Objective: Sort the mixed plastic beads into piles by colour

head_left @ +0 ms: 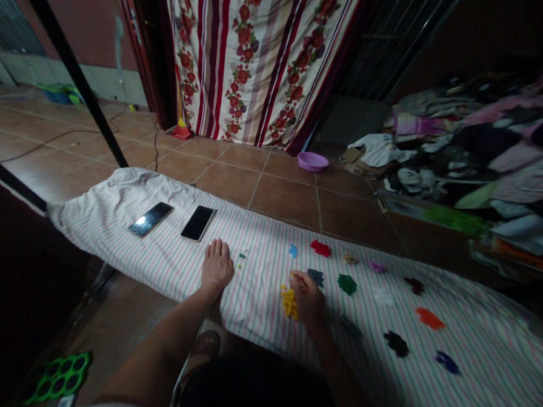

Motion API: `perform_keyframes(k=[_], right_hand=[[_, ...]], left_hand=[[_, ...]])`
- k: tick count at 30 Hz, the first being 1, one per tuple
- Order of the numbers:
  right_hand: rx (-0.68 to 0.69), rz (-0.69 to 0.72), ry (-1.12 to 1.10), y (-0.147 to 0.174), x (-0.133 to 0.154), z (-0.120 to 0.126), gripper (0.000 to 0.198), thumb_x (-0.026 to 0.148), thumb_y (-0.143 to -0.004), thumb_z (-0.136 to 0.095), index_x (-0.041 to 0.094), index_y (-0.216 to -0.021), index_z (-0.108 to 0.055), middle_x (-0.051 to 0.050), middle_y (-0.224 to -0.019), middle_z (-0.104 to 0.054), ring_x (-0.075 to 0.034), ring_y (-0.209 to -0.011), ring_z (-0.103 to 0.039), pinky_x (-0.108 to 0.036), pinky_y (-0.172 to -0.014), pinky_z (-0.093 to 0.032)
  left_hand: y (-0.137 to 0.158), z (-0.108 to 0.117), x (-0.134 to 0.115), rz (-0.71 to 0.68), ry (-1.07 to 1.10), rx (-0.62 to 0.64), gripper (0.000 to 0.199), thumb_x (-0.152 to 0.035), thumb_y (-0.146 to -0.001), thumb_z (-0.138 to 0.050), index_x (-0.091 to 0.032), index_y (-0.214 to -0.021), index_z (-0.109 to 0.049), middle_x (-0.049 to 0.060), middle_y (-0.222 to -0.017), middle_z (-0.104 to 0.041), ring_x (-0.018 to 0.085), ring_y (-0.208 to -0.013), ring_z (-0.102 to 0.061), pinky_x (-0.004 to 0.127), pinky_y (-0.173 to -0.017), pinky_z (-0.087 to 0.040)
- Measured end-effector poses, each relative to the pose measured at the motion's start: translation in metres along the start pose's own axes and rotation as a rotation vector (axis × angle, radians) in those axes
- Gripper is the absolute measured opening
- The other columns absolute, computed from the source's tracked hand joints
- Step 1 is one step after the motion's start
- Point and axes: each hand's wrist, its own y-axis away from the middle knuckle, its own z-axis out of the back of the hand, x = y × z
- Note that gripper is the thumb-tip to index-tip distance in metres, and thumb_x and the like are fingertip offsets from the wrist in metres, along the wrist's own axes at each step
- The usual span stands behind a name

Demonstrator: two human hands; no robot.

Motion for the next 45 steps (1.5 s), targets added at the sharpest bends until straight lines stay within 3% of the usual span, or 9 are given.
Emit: perform_keyframes(k=[4, 15, 21, 24, 30, 34, 37, 42, 45], right_hand=[[0.003, -0.066, -0.062, 0.004, -0.007, 0.004, 0.037, 0.050, -0.073, -0.056, 0.019, -0.091, -0.067, -0.008, -0.086, -0.073, -0.023, -0.075, -0.070, -0.033, -0.063, -0.056], [-0.080, 0.036, 0.019, 0.012, -0.014, 0.017, 0.034, 0.042, -0.077, -0.048, 0.018, -0.091, -0.067, -0.010, -0.093, -0.072, -0.021, -0.083, -0.067, -0.035, -0.075, -0.055], [-0.077, 0.008, 0.091, 0.014, -0.012, 0.024, 0.029, 0.037, -0.082, -0.047, 0.019, -0.096, -0.066, -0.007, -0.096, -0.072, -0.020, -0.085, -0.066, -0.034, -0.078, -0.053], [-0.004, 0.053, 0.102, 0.015, -0.008, 0.018, 0.025, 0.032, -0.086, -0.044, 0.021, -0.096, -0.064, -0.005, -0.098, -0.071, -0.019, -0.088, -0.065, -0.033, -0.081, -0.052], [0.270, 0.331, 0.262, 0.018, 0.000, 0.003, 0.018, 0.023, -0.090, -0.045, 0.021, -0.093, -0.062, -0.006, -0.093, -0.068, -0.019, -0.093, -0.062, -0.031, -0.086, -0.047], [0.298, 0.395, 0.273, 0.024, -0.002, 0.003, 0.018, 0.022, -0.093, -0.043, 0.020, -0.093, -0.060, -0.005, -0.089, -0.067, -0.018, -0.091, -0.060, -0.030, -0.085, -0.046], [0.258, 0.350, 0.196, 0.024, -0.005, 0.007, 0.017, 0.022, -0.091, -0.044, 0.021, -0.095, -0.061, -0.004, -0.091, -0.067, -0.017, -0.090, -0.062, -0.029, -0.084, -0.046], [0.088, 0.129, 0.013, 0.014, -0.016, 0.014, 0.020, 0.023, -0.087, -0.045, 0.021, -0.096, -0.062, -0.003, -0.097, -0.069, -0.016, -0.091, -0.065, -0.028, -0.082, -0.050], [0.080, 0.062, -0.061, 0.010, -0.024, 0.016, 0.023, 0.024, -0.085, -0.044, 0.022, -0.096, -0.064, -0.003, -0.099, -0.071, -0.016, -0.093, -0.066, -0.029, -0.084, -0.051]], left_hand=[[-0.001, 0.000, 0.000, -0.001, -0.017, -0.008, 0.047, -0.023, -0.089, -0.035, -0.005, -0.129, -0.050, 0.021, -0.140, -0.049, 0.032, -0.135, -0.039, 0.048, -0.109, -0.032], [0.000, 0.010, -0.002, -0.029, 0.005, -0.025, 0.045, -0.024, -0.087, -0.036, -0.006, -0.124, -0.053, 0.023, -0.136, -0.051, 0.033, -0.133, -0.041, 0.048, -0.108, -0.033], [0.000, 0.013, -0.003, -0.053, -0.039, -0.013, 0.043, -0.025, -0.087, -0.036, -0.005, -0.120, -0.054, 0.022, -0.134, -0.052, 0.035, -0.130, -0.042, 0.047, -0.106, -0.033], [0.000, 0.015, -0.004, -0.047, -0.063, -0.007, 0.041, -0.025, -0.087, -0.034, -0.006, -0.119, -0.054, 0.021, -0.134, -0.051, 0.034, -0.130, -0.042, 0.045, -0.106, -0.033], [-0.001, 0.021, -0.008, -0.056, -0.073, 0.008, 0.036, -0.026, -0.088, -0.032, -0.010, -0.112, -0.054, 0.019, -0.130, -0.052, 0.032, -0.128, -0.043, 0.044, -0.103, -0.034], [-0.001, 0.026, -0.009, -0.069, -0.073, 0.020, 0.036, -0.028, -0.089, -0.030, -0.011, -0.108, -0.055, 0.019, -0.126, -0.053, 0.030, -0.126, -0.043, 0.043, -0.102, -0.034], [-0.002, 0.028, -0.011, -0.060, -0.070, 0.035, 0.036, -0.028, -0.088, -0.030, -0.010, -0.107, -0.055, 0.019, -0.125, -0.054, 0.031, -0.125, -0.043, 0.044, -0.100, -0.035], [-0.002, 0.029, -0.012, -0.043, -0.045, 0.038, 0.036, -0.028, -0.088, -0.028, -0.012, -0.107, -0.054, 0.018, -0.125, -0.053, 0.030, -0.125, -0.042, 0.043, -0.101, -0.034], [-0.001, 0.028, -0.011, -0.046, -0.041, 0.028, 0.034, -0.029, -0.089, -0.029, -0.013, -0.106, -0.054, 0.017, -0.123, -0.054, 0.030, -0.125, -0.042, 0.043, -0.101, -0.034]])
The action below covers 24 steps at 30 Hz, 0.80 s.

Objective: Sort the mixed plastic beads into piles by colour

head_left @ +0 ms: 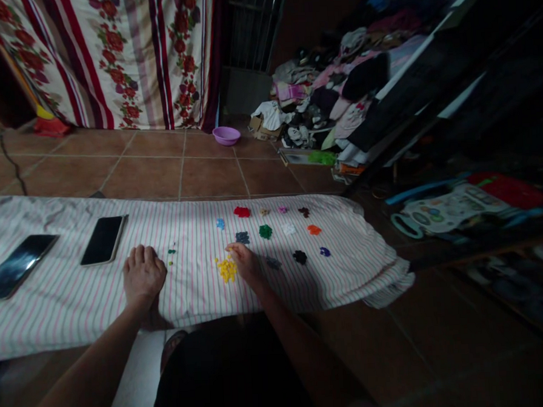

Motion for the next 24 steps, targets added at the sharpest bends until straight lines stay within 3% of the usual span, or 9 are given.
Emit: perform_keyframes(k=[3, 7, 13, 19, 24], right_hand=[[-0.005, -0.015, -0.011, -0.001, -0.004, 0.000, 0.025, 0.024, -0.085, -0.043, 0.022, -0.097, -0.065, -0.003, -0.100, -0.072, -0.016, -0.095, -0.066, -0.030, -0.087, -0.051], [-0.017, 0.018, 0.136, 0.000, -0.003, -0.003, 0.029, 0.024, -0.087, -0.041, 0.023, -0.099, -0.067, -0.003, -0.101, -0.072, -0.017, -0.096, -0.066, -0.032, -0.091, -0.050], [-0.008, 0.289, 0.257, 0.012, -0.003, -0.012, 0.035, 0.013, -0.079, -0.039, 0.019, -0.095, -0.069, -0.008, -0.100, -0.071, -0.019, -0.103, -0.062, -0.037, -0.099, -0.046], [0.020, 0.359, 0.272, 0.014, 0.006, -0.019, 0.024, 0.027, -0.087, -0.048, 0.020, -0.101, -0.067, -0.009, -0.104, -0.069, -0.020, -0.103, -0.061, -0.038, -0.095, -0.047], [0.128, 0.427, 0.386, 0.018, 0.012, -0.029, 0.014, 0.029, -0.082, -0.064, 0.021, -0.093, -0.067, -0.008, -0.100, -0.066, -0.023, -0.102, -0.056, -0.040, -0.092, -0.044]], left_hand=[[0.000, -0.002, 0.001, -0.005, -0.007, -0.010, 0.033, -0.029, -0.089, -0.030, -0.013, -0.106, -0.054, 0.017, -0.124, -0.053, 0.030, -0.125, -0.042, 0.043, -0.100, -0.034], [0.000, -0.005, 0.002, -0.010, -0.023, -0.003, 0.034, -0.028, -0.089, -0.030, -0.011, -0.109, -0.053, 0.019, -0.127, -0.053, 0.031, -0.125, -0.043, 0.043, -0.100, -0.034], [-0.001, -0.009, 0.003, 0.003, -0.024, -0.014, 0.034, -0.026, -0.089, -0.032, -0.012, -0.111, -0.054, 0.018, -0.129, -0.052, 0.031, -0.127, -0.042, 0.043, -0.101, -0.034], [-0.001, -0.010, 0.004, 0.012, -0.031, -0.018, 0.034, -0.025, -0.088, -0.035, -0.012, -0.112, -0.054, 0.018, -0.130, -0.052, 0.031, -0.128, -0.042, 0.044, -0.103, -0.033], [-0.002, -0.009, 0.003, 0.018, -0.014, -0.010, 0.037, -0.023, -0.088, -0.035, -0.009, -0.116, -0.055, 0.020, -0.133, -0.051, 0.032, -0.129, -0.042, 0.045, -0.104, -0.032]])
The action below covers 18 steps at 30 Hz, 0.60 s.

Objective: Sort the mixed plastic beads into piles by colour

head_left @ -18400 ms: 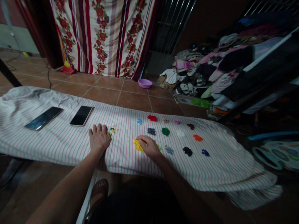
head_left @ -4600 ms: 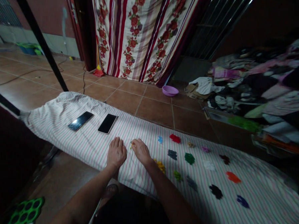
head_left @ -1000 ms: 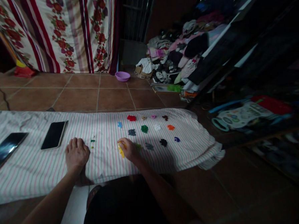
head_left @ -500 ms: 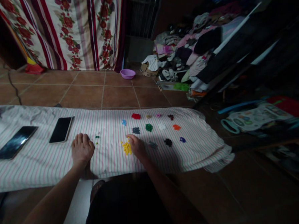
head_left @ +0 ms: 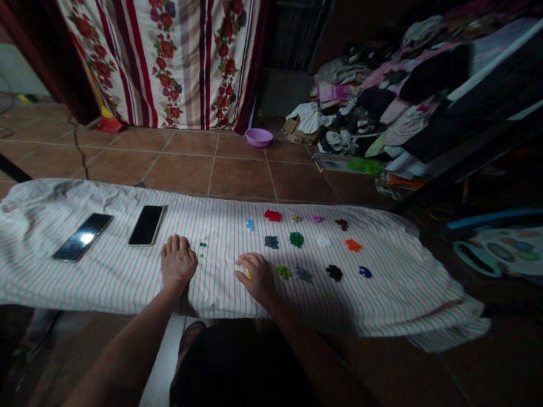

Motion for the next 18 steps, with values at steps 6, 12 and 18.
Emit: perform_keyframes(k=[6, 12, 18], right_hand=[[0.058, 0.000, 0.103, 0.005, 0.001, -0.001, 0.015, 0.024, -0.092, -0.052, 0.021, -0.084, -0.065, -0.006, -0.088, -0.063, -0.021, -0.093, -0.053, -0.036, -0.086, -0.042], [0.023, 0.002, 0.086, -0.003, 0.000, -0.003, 0.023, 0.026, -0.093, -0.047, 0.020, -0.079, -0.064, -0.006, -0.086, -0.066, -0.020, -0.088, -0.055, -0.033, -0.083, -0.041], [0.171, -0.125, 0.170, -0.032, -0.008, 0.001, 0.025, 0.023, -0.087, -0.048, 0.022, -0.067, -0.064, -0.004, -0.071, -0.067, -0.018, -0.073, -0.058, -0.030, -0.075, -0.041]], left_hand=[[-0.001, 0.002, 0.000, 0.017, 0.051, 0.029, 0.040, -0.023, -0.087, -0.036, -0.009, -0.120, -0.055, 0.021, -0.137, -0.050, 0.033, -0.132, -0.040, 0.048, -0.105, -0.032], [-0.001, -0.001, 0.001, 0.007, 0.010, 0.023, 0.042, -0.024, -0.088, -0.035, -0.006, -0.122, -0.054, 0.022, -0.138, -0.049, 0.033, -0.133, -0.040, 0.046, -0.108, -0.030], [-0.001, -0.004, 0.002, 0.009, 0.029, 0.020, 0.044, -0.024, -0.088, -0.036, -0.005, -0.123, -0.053, 0.022, -0.139, -0.048, 0.034, -0.134, -0.038, 0.047, -0.109, -0.030]])
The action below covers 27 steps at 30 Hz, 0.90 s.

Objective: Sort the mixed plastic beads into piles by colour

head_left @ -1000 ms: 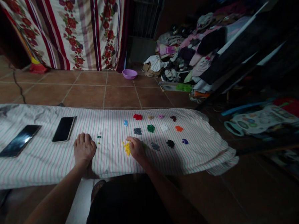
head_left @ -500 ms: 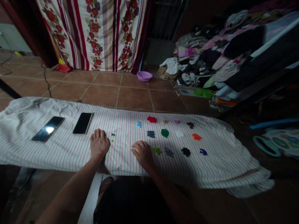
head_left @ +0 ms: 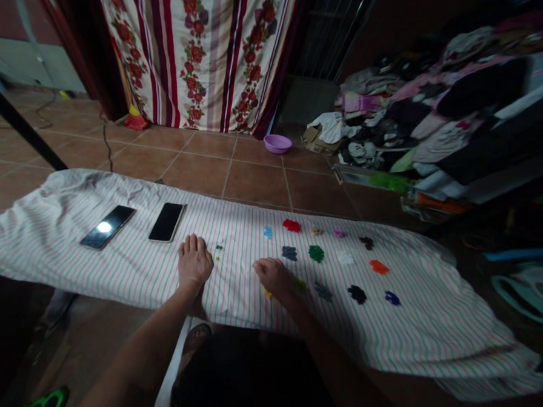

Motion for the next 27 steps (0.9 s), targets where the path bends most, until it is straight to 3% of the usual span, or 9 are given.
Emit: perform_keyframes(k=[5, 9, 12, 18, 27], right_hand=[[0.118, 0.072, -0.001, -0.039, 0.012, -0.003, 0.020, 0.015, -0.080, -0.052, 0.024, -0.079, -0.070, -0.003, -0.078, -0.068, -0.018, -0.077, -0.059, -0.029, -0.074, -0.043], [0.121, 0.150, -0.083, -0.072, 0.041, -0.019, 0.034, 0.006, -0.078, -0.048, 0.023, -0.095, -0.071, -0.006, -0.096, -0.065, -0.018, -0.088, -0.060, -0.029, -0.081, -0.046], [0.125, 0.182, -0.127, -0.090, 0.058, -0.033, 0.034, 0.006, -0.080, -0.047, 0.024, -0.098, -0.070, -0.005, -0.098, -0.064, -0.017, -0.090, -0.059, -0.028, -0.083, -0.046], [0.150, 0.077, -0.093, -0.103, 0.067, -0.048, 0.022, 0.011, -0.082, -0.054, 0.024, -0.091, -0.069, -0.005, -0.096, -0.064, -0.018, -0.092, -0.058, -0.028, -0.084, -0.044], [0.144, -0.038, -0.175, -0.100, 0.063, -0.041, 0.021, 0.021, -0.087, -0.049, 0.025, -0.098, -0.066, -0.002, -0.098, -0.069, -0.016, -0.091, -0.062, -0.026, -0.082, -0.046]], left_hand=[[-0.001, 0.000, 0.000, 0.007, 0.016, -0.002, 0.044, -0.024, -0.088, -0.036, -0.007, -0.124, -0.053, 0.022, -0.139, -0.049, 0.033, -0.135, -0.038, 0.048, -0.109, -0.029], [-0.001, 0.000, -0.001, 0.003, -0.015, 0.000, 0.043, -0.024, -0.088, -0.036, -0.007, -0.124, -0.053, 0.022, -0.139, -0.048, 0.033, -0.134, -0.039, 0.047, -0.108, -0.030], [-0.001, -0.002, 0.000, 0.003, -0.017, -0.007, 0.043, -0.023, -0.089, -0.035, -0.008, -0.125, -0.053, 0.021, -0.139, -0.049, 0.033, -0.134, -0.040, 0.047, -0.107, -0.031], [-0.001, -0.004, -0.001, -0.006, -0.047, -0.024, 0.042, -0.024, -0.090, -0.034, -0.007, -0.123, -0.054, 0.021, -0.137, -0.050, 0.033, -0.132, -0.041, 0.045, -0.105, -0.032], [0.001, 0.002, -0.002, -0.037, -0.046, -0.032, 0.035, -0.025, -0.088, -0.035, -0.011, -0.113, -0.055, 0.019, -0.131, -0.052, 0.032, -0.128, -0.042, 0.045, -0.102, -0.033]])
